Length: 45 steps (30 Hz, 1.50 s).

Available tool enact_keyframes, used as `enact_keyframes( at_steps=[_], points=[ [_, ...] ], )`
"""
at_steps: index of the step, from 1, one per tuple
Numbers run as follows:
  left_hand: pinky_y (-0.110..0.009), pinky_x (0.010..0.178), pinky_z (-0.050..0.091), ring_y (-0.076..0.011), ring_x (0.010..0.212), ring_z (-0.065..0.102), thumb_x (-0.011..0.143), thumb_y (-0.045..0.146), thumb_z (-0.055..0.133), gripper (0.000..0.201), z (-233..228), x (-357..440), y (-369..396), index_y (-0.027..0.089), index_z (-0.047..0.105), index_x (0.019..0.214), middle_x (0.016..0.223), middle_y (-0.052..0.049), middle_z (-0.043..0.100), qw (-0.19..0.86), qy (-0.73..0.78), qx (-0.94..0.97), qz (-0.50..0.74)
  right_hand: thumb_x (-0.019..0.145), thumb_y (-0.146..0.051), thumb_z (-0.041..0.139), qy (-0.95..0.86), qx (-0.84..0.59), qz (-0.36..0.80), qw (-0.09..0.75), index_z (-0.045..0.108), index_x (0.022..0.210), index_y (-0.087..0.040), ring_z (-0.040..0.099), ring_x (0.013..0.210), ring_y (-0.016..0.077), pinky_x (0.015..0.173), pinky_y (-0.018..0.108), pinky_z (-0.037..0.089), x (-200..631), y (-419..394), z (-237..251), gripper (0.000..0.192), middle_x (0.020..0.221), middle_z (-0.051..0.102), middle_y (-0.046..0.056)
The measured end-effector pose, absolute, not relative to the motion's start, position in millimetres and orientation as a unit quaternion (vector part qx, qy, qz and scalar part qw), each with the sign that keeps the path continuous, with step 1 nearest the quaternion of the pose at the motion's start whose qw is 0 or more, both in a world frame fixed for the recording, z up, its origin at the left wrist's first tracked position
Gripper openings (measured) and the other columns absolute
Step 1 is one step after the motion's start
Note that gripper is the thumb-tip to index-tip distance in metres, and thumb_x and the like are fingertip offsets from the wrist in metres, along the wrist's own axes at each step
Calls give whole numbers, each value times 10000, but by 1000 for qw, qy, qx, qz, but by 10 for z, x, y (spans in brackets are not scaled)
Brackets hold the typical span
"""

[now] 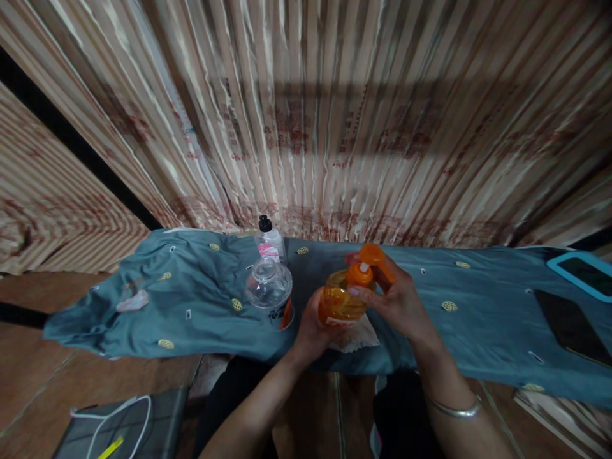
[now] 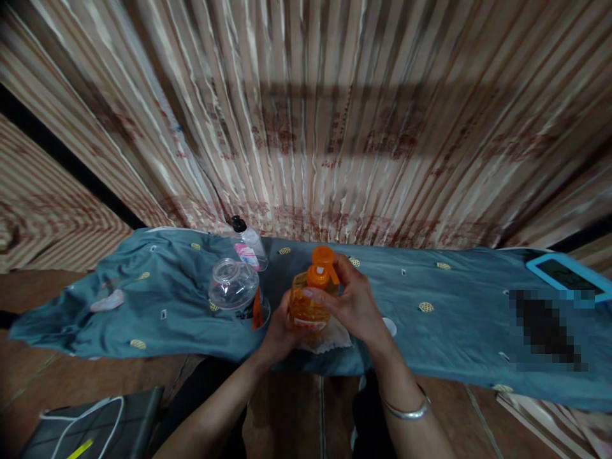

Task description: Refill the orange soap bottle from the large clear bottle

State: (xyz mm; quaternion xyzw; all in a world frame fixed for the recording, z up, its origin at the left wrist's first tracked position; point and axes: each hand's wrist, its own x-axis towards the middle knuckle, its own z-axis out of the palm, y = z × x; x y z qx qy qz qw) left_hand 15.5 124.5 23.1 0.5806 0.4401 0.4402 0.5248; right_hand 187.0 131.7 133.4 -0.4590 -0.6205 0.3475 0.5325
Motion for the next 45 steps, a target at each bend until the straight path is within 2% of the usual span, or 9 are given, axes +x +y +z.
enact_keyframes(
  at_steps=[2, 8, 12, 14, 21, 26, 33, 39, 45],
  points=[
    [-470, 1061, 540, -315, 1232, 651, 662, 427, 919, 833, 226, 152, 1241, 226, 535, 1374, 1329, -118, 677, 533, 433, 576, 442, 728, -426, 908, -607, -458, 348, 549, 660, 1085, -291, 691, 955, 181, 847, 290, 560, 1863, 1309, 1308, 455, 993, 714, -22],
    [-459, 1069, 539, -305, 1253, 641, 665, 421, 912, 828, 223, 160, 1254, 229, 532, 1376, 1345, -112, 672, 547, 420, 567, 450, 908, -441, 741, -643, -435, 370, 511, 705, 1041, -292, 671, 944, 167, 899, 290, 542, 1897, 1264, 1371, 203, 957, 690, -11],
    [-469, 1081, 529, -310, 1245, 645, 654, 427, 918, 823, 245, 156, 1251, 225, 542, 1357, 1334, -110, 675, 545, 424, 567, 450, 813, -489, 829, -639, -439, 364, 516, 655, 1239, -297, 689, 1059, 221, 976, 365, 549, 1858, 1280, 1382, 500, 1171, 710, 30],
    [-473, 1078, 532, -313, 1244, 645, 651, 423, 921, 827, 241, 156, 1248, 223, 538, 1356, 1335, -112, 673, 541, 430, 566, 449, 746, -497, 883, -620, -457, 350, 533, 629, 1266, -289, 686, 1098, 246, 988, 391, 557, 1830, 1295, 1350, 615, 1240, 700, 49],
    [-461, 1074, 543, -306, 1260, 646, 659, 414, 905, 838, 213, 187, 1247, 219, 505, 1368, 1368, -125, 657, 582, 392, 536, 470, 838, -501, 803, -629, -440, 381, 516, 715, 1132, -283, 708, 1062, 227, 988, 374, 563, 1867, 1266, 1369, 377, 1162, 739, 40],
    [-447, 1076, 538, -295, 1234, 655, 633, 430, 915, 834, 261, 188, 1241, 214, 521, 1336, 1338, -112, 669, 583, 399, 534, 465, 746, -455, 896, -599, -439, 381, 551, 655, 1167, -287, 707, 1023, 204, 918, 333, 580, 1833, 1286, 1308, 514, 1122, 722, 17],
    [-466, 1085, 532, -300, 1230, 659, 647, 388, 916, 812, 270, 187, 1232, 226, 531, 1344, 1338, -104, 676, 581, 394, 534, 472, 855, -408, 809, -629, -414, 406, 518, 727, 1096, -284, 694, 1034, 190, 958, 315, 543, 1885, 1259, 1369, 282, 1105, 740, 18],
    [-463, 1076, 537, -316, 1240, 654, 663, 402, 912, 807, 272, 175, 1238, 221, 539, 1355, 1349, -116, 676, 555, 418, 557, 455, 754, -403, 897, -596, -428, 385, 559, 651, 1128, -293, 695, 1039, 195, 958, 339, 561, 1835, 1284, 1302, 461, 1105, 724, 10],
    [-461, 1079, 535, -304, 1230, 662, 651, 451, 910, 832, 271, 179, 1230, 216, 530, 1354, 1334, -116, 682, 573, 397, 542, 469, 872, -428, 785, -627, -412, 413, 517, 706, 1097, -293, 695, 1080, 206, 967, 334, 547, 1875, 1245, 1395, 274, 1124, 740, 21]
  ],
)
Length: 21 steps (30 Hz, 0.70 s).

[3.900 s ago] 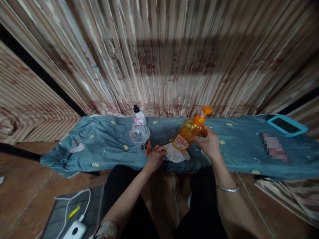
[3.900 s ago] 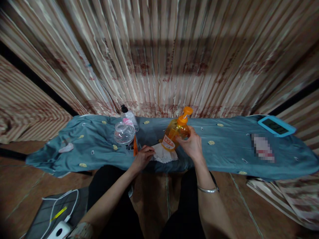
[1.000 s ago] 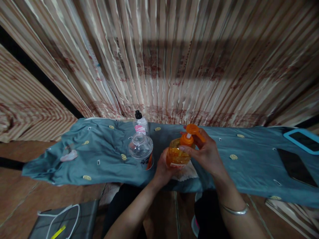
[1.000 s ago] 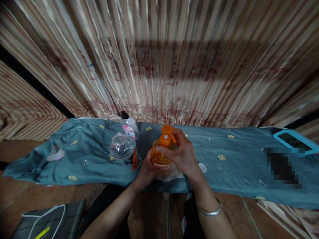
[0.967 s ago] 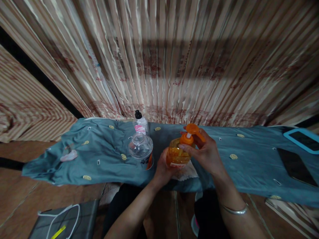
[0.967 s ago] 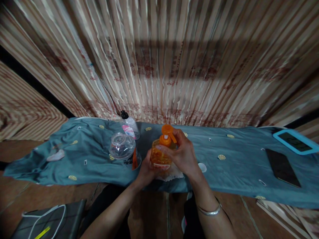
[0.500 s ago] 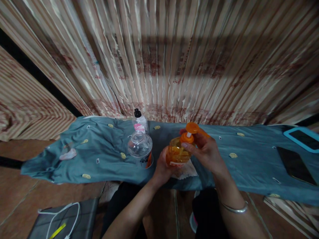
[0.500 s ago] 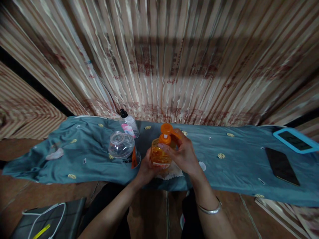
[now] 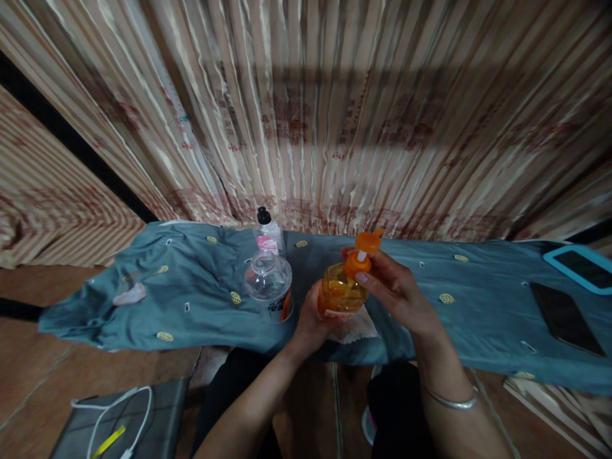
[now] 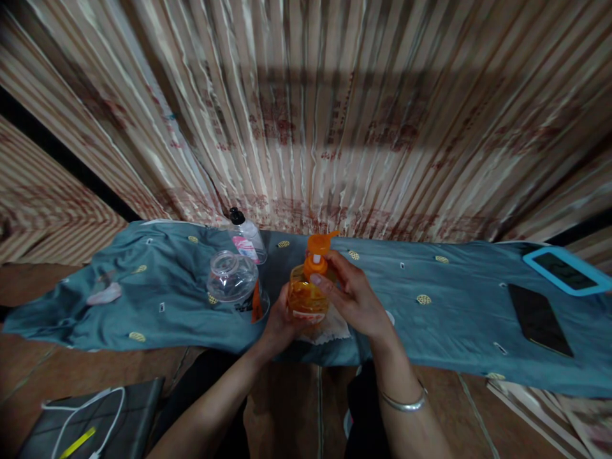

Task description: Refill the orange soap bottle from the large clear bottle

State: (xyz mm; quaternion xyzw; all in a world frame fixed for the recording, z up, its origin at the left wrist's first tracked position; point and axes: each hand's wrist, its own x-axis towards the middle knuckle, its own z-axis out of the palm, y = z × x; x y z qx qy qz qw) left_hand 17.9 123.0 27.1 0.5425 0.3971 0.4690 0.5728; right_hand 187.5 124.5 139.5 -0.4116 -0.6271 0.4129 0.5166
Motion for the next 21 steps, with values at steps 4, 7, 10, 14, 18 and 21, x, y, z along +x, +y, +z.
enact_keyframes(
  at_steps=[4, 7, 10, 14, 18, 21],
  points=[
    [-451, 1049, 551, -304, 1206, 669, 653, 466, 901, 809, 295, 185, 1234, 219, 547, 1337, 1321, -108, 690, 570, 402, 545, 465, 805, -439, 848, -619, -422, 396, 530, 683, 1121, -291, 688, 1073, 213, 970, 345, 543, 1844, 1251, 1383, 386, 1122, 728, 18],
    [-444, 1031, 558, -303, 1186, 676, 654, 467, 894, 780, 314, 189, 1236, 224, 562, 1316, 1291, -97, 699, 567, 409, 549, 457, 756, -438, 889, -596, -436, 375, 561, 636, 1076, -295, 687, 1033, 200, 936, 331, 551, 1804, 1269, 1336, 432, 1083, 717, 1],
    [-446, 1042, 550, -303, 1199, 671, 642, 455, 903, 810, 321, 190, 1230, 219, 545, 1329, 1309, -104, 689, 574, 399, 543, 465, 835, -424, 825, -607, -430, 383, 548, 654, 1072, -292, 687, 1034, 189, 956, 319, 538, 1817, 1251, 1355, 320, 1101, 726, 3],
    [-442, 1045, 550, -299, 1206, 670, 647, 478, 902, 819, 327, 194, 1222, 216, 542, 1333, 1323, -115, 684, 578, 397, 539, 467, 885, -416, 773, -628, -423, 395, 521, 690, 1127, -285, 681, 1076, 202, 995, 333, 521, 1843, 1228, 1378, 288, 1171, 732, 23],
    [-437, 1031, 558, -295, 1187, 679, 644, 519, 899, 818, 329, 205, 1228, 219, 551, 1320, 1305, -107, 693, 578, 396, 537, 470, 772, -439, 875, -595, -427, 377, 567, 632, 1116, -302, 692, 1086, 216, 973, 351, 552, 1795, 1263, 1301, 443, 1135, 728, 15],
    [-436, 1024, 562, -297, 1177, 684, 645, 529, 897, 808, 318, 207, 1236, 223, 561, 1313, 1294, -103, 702, 574, 399, 541, 467, 808, -448, 843, -579, -432, 374, 581, 638, 1047, -302, 701, 1057, 200, 958, 339, 561, 1773, 1265, 1305, 346, 1087, 732, 11]
  ],
)
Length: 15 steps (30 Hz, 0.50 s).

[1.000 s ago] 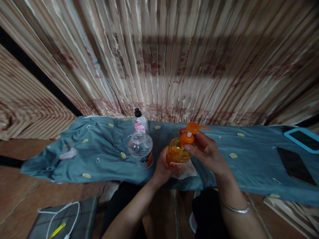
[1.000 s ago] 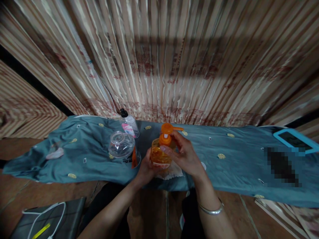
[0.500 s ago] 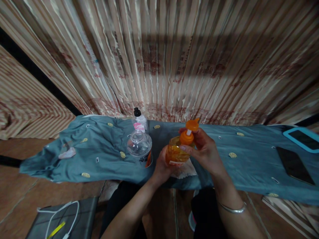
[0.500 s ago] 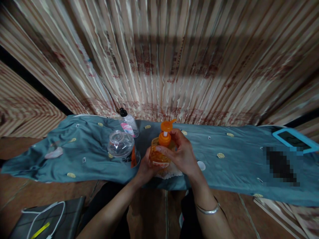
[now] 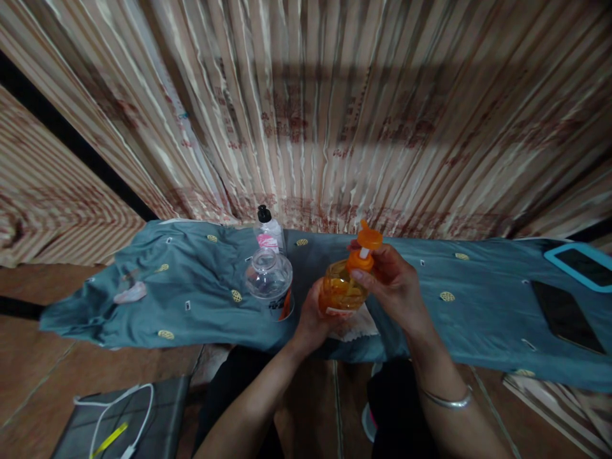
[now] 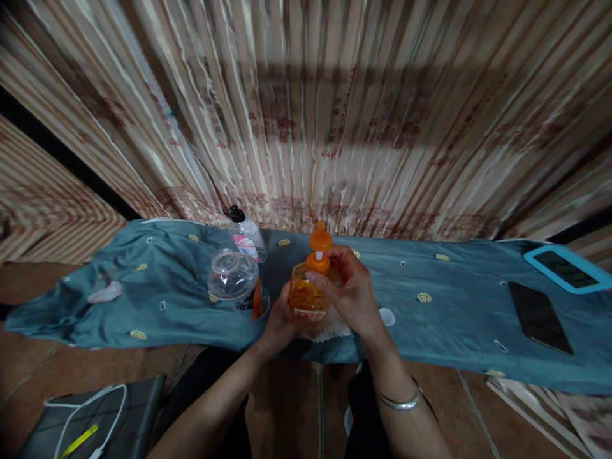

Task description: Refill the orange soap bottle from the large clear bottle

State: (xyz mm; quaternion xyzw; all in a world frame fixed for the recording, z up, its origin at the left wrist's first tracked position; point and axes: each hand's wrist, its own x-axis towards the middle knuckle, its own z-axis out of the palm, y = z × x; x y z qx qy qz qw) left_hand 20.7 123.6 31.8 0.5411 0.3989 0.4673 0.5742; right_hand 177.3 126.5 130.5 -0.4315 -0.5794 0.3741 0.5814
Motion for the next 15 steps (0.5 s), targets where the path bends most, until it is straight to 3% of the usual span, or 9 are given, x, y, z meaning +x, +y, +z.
enact_keyframes(
  at_steps=[4, 9, 12, 15],
  points=[
    [-443, 1044, 552, -302, 1194, 677, 647, 479, 906, 798, 304, 196, 1235, 219, 561, 1319, 1306, -106, 700, 577, 395, 536, 473, 877, -430, 781, -597, -418, 398, 557, 706, 1145, -298, 689, 1123, 182, 999, 306, 534, 1783, 1231, 1376, 308, 1167, 743, 22],
    [-457, 1056, 544, -307, 1206, 669, 650, 451, 902, 793, 304, 194, 1229, 222, 560, 1328, 1311, -105, 695, 577, 397, 536, 471, 767, -410, 885, -572, -414, 384, 595, 646, 1109, -319, 691, 1119, 177, 1016, 315, 541, 1769, 1260, 1303, 428, 1166, 735, -8],
    [-458, 1040, 554, -302, 1183, 679, 645, 462, 902, 799, 299, 198, 1229, 223, 559, 1327, 1300, -103, 701, 586, 389, 530, 473, 793, -392, 867, -571, -419, 385, 592, 642, 1038, -312, 702, 1076, 174, 977, 307, 555, 1783, 1259, 1311, 342, 1134, 742, -9],
    [-461, 1062, 541, -304, 1205, 669, 640, 446, 911, 801, 281, 196, 1229, 220, 558, 1323, 1314, -106, 694, 580, 392, 531, 478, 862, -415, 800, -596, -413, 407, 555, 697, 1088, -305, 695, 1128, 184, 989, 298, 541, 1826, 1221, 1404, 272, 1175, 751, 10]
  ],
)
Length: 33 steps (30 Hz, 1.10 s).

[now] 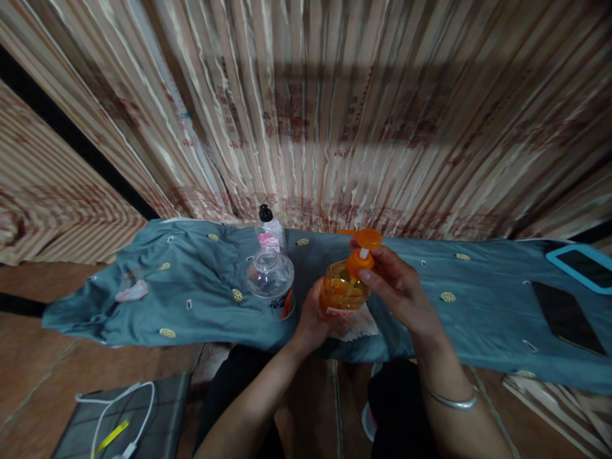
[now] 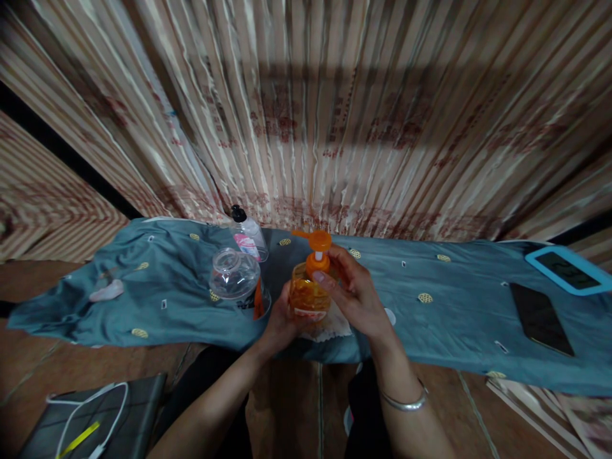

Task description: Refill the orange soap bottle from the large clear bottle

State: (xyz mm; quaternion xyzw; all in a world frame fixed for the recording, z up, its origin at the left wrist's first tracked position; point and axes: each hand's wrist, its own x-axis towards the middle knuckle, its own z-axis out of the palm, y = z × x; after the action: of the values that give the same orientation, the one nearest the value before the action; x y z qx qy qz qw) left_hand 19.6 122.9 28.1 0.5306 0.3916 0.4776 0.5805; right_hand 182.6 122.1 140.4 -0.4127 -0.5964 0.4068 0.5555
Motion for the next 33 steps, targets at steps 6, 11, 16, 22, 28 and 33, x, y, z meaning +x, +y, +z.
enact_keyframes(
  at_steps=[6, 11, 16, 22, 28, 33],
  points=[
    [-475, 1071, 534, -310, 1208, 664, 652, 458, 908, 786, 277, 191, 1234, 227, 564, 1320, 1310, -104, 694, 579, 387, 537, 476, 796, -405, 862, -591, -406, 401, 570, 685, 1127, -300, 691, 1123, 184, 996, 301, 544, 1823, 1243, 1355, 390, 1196, 740, 10],
    [-465, 1042, 551, -303, 1173, 680, 633, 482, 916, 786, 292, 205, 1237, 231, 575, 1296, 1276, -88, 709, 589, 384, 530, 474, 799, -325, 871, -575, -397, 391, 599, 669, 1057, -326, 698, 1052, 126, 954, 229, 543, 1812, 1270, 1285, 328, 1160, 737, -37],
    [-462, 1062, 538, -308, 1217, 662, 631, 450, 919, 830, 264, 196, 1236, 219, 539, 1332, 1340, -110, 678, 582, 388, 532, 477, 892, -320, 780, -609, -381, 420, 555, 724, 1217, -324, 681, 1173, 141, 1020, 232, 512, 1831, 1209, 1389, 329, 1236, 744, -8],
    [-457, 1041, 546, -306, 1197, 670, 658, 468, 901, 818, 242, 190, 1245, 227, 535, 1350, 1323, -105, 688, 559, 407, 554, 463, 775, -234, 883, -573, -381, 391, 611, 683, 1124, -347, 694, 1116, 115, 999, 221, 527, 1778, 1267, 1267, 418, 1181, 742, -58],
    [-469, 1064, 546, -315, 1232, 664, 648, 482, 911, 849, 212, 204, 1243, 222, 517, 1354, 1356, -120, 672, 589, 379, 533, 475, 881, -314, 789, -601, -379, 416, 568, 730, 1182, -312, 689, 1147, 124, 1009, 207, 513, 1817, 1215, 1386, 307, 1235, 747, -15],
    [-479, 1068, 546, -316, 1243, 657, 655, 507, 903, 863, 202, 193, 1247, 222, 505, 1366, 1355, -120, 669, 571, 399, 546, 466, 758, -296, 895, -574, -390, 392, 604, 670, 1199, -341, 678, 1179, 143, 1027, 249, 525, 1765, 1262, 1300, 497, 1212, 736, -34]
  ],
)
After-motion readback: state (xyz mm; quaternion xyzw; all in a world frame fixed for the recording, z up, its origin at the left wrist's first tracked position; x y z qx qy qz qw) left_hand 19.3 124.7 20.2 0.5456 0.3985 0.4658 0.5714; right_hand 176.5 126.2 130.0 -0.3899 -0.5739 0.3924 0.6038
